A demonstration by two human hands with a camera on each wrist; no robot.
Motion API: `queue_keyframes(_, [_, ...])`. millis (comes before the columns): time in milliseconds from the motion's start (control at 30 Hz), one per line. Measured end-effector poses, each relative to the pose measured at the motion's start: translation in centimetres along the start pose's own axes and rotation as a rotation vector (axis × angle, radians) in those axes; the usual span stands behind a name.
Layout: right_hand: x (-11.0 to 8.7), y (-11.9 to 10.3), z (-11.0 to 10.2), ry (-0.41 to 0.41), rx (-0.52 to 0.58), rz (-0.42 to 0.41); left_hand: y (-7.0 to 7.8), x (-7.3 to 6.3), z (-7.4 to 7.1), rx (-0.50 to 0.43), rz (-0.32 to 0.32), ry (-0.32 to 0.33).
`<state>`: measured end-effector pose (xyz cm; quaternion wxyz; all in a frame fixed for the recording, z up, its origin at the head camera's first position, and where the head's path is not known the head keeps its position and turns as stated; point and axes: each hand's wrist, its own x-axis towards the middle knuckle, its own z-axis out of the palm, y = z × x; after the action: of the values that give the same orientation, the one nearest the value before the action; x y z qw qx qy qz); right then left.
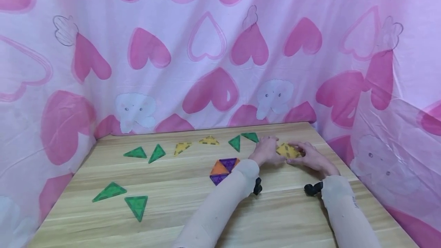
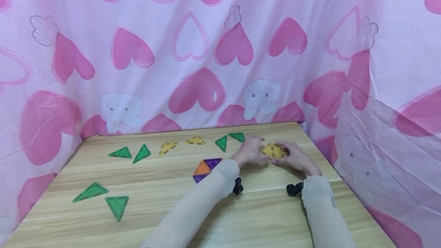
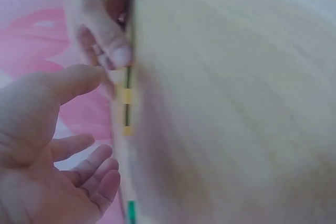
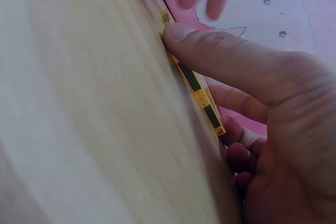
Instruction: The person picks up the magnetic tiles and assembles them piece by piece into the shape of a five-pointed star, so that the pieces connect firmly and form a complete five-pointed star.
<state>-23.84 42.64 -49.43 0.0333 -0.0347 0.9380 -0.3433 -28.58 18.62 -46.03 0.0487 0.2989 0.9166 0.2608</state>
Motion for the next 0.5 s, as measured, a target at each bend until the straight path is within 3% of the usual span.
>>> queue_keyframes(267, [0.2,0.0,0.1,0.037,-0.020,-0.013,-0.7,-1.6,-3.8,-0.158,-0.009,0.092])
queue_keyframes(500, [-0.5,0.2,-0.4,0.054,0.002,-0.022,-4.4,-4.4,-6.7,-0.283,0.000,0.114])
